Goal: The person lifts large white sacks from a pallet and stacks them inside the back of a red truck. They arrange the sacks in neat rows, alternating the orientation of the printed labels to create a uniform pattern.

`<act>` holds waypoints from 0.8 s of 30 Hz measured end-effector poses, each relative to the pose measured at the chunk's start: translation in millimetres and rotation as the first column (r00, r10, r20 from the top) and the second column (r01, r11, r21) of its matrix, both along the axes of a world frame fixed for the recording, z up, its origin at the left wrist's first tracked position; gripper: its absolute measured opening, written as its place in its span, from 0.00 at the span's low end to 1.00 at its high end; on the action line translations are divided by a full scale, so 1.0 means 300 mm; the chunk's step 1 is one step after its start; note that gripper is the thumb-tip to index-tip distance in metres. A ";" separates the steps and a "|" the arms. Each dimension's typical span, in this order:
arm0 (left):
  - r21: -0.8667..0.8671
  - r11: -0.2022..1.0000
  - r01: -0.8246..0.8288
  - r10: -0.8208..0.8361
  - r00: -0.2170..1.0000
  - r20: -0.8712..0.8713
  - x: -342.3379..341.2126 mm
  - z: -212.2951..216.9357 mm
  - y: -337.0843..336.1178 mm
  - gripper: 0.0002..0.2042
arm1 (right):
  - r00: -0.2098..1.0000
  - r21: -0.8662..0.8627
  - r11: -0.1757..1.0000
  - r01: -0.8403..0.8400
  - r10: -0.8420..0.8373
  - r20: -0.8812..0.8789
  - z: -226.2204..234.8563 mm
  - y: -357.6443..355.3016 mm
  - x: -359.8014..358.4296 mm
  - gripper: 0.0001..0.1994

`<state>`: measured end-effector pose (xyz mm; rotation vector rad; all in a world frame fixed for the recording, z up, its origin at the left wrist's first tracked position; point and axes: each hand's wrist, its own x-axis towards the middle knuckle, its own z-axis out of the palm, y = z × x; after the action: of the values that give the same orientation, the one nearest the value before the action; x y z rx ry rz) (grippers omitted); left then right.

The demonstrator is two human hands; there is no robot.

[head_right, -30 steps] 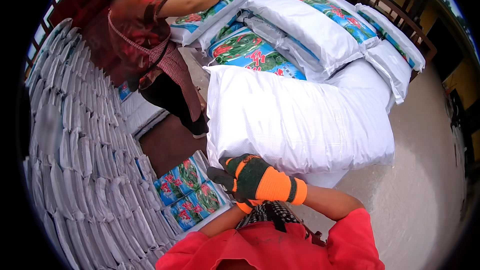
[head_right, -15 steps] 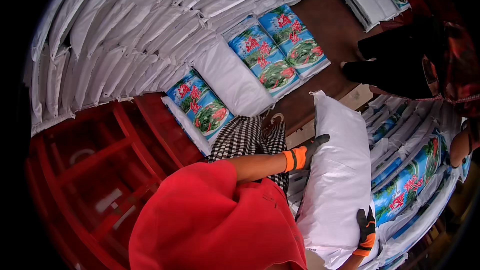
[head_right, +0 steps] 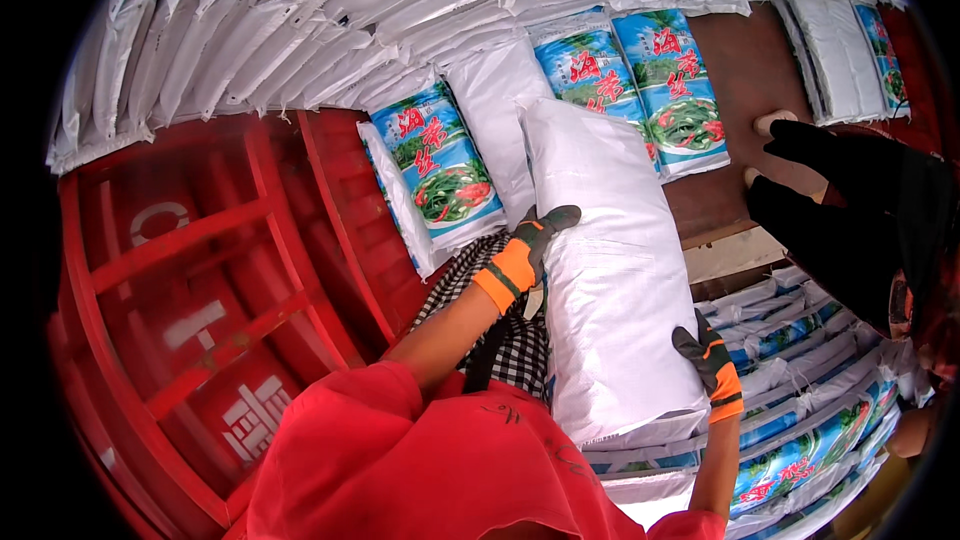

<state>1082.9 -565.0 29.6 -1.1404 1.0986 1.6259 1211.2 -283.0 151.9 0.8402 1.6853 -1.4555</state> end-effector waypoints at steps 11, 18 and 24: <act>-0.805 0.548 -0.226 -0.245 0.877 -0.414 -0.220 0.176 -1.027 0.54 | 0.704 -0.408 0.605 -0.683 0.694 -0.151 -0.837 -1.210 -0.412 0.46; -0.978 -0.076 0.195 -0.454 0.867 0.208 -0.143 -0.573 -1.370 0.54 | 0.992 -0.503 0.861 -0.080 0.120 0.048 -1.081 -1.170 -0.071 0.31; -0.986 0.032 0.166 -0.348 0.926 0.145 -0.346 -0.642 -1.369 0.51 | 0.940 -0.318 0.909 0.270 -0.177 0.292 -1.003 -0.854 0.248 0.27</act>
<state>979.1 -975.6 -163.1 -1.4541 2.5700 0.3713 1285.5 -539.3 -148.9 0.9943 1.1155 -1.6606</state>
